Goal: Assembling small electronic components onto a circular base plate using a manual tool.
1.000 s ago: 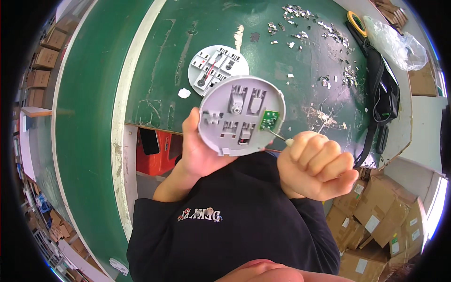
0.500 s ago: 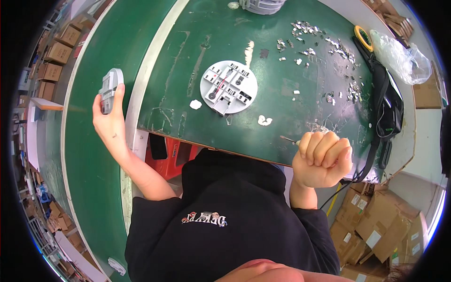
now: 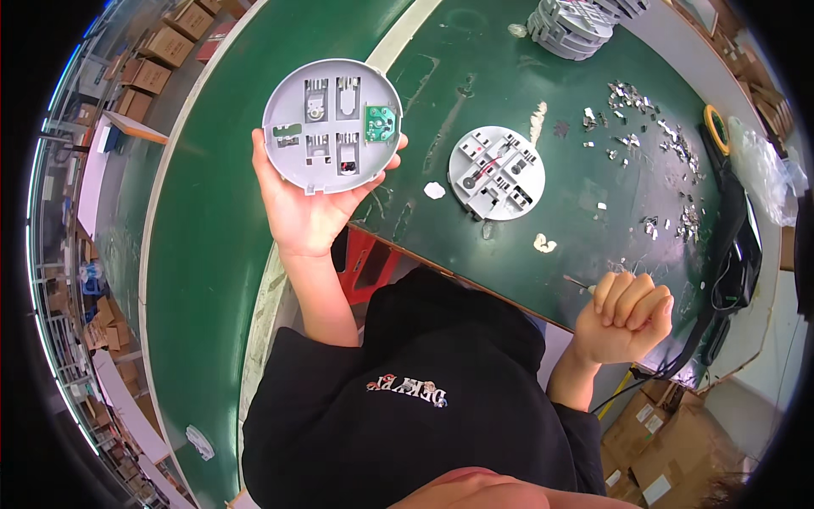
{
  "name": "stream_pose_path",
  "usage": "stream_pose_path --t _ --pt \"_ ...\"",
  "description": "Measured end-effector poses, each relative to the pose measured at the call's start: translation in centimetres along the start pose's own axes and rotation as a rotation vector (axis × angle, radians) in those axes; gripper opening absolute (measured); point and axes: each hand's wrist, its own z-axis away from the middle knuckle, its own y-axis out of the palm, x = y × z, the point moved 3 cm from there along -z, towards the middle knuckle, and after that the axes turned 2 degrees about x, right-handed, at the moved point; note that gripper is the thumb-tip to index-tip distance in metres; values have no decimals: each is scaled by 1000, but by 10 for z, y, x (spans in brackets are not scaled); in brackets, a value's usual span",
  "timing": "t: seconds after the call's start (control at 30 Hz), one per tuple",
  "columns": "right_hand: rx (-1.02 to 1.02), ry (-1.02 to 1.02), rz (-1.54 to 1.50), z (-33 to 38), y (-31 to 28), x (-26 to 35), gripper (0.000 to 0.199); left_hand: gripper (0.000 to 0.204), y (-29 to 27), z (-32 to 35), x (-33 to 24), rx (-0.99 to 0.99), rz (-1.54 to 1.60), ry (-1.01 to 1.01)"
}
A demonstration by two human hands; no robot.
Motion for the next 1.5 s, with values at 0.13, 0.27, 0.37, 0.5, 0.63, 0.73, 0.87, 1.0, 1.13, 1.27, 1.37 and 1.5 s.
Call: stream_pose_path --t 0.13,0.27,0.37,0.5,0.63,0.73,0.87,1.0,1.13,1.27,1.37,1.5 --pt "-6 20 6 0 -1 -3 41 89 0 2 -4 -45 -29 5" --pt "-16 41 11 1 -3 -5 41 86 -2 5 -9 -178 -165 67" --pt "-41 53 15 2 -6 -5 39 84 -5 8 -18 -418 -444 245" --pt "-54 64 49 2 -5 -7 41 83 -11 12 -47 -785 -1258 472" --pt "-52 80 52 4 -3 -9 41 84 -25 0 -53 -1232 -2035 343" --pt "-50 91 47 3 -3 -11 41 86 -25 -12 -45 -1405 -2424 154" --pt "-65 118 25 2 -10 -10 36 88 16 -30 9 -595 -2121 173" --pt "-88 148 34 -3 -11 -5 36 87 37 -30 77 63 -2017 -68" --pt "-130 211 145 -21 -16 15 30 93 45 -32 99 162 -1948 -94" --pt "235 277 1257 -61 -22 29 13 97 49 -35 112 293 -1868 -91" --pt "416 285 1420 -79 -48 10 15 98 59 -35 119 634 -1806 -93" --pt "550 273 1556 -76 -66 -13 16 88 54 -35 125 759 -1646 -96"
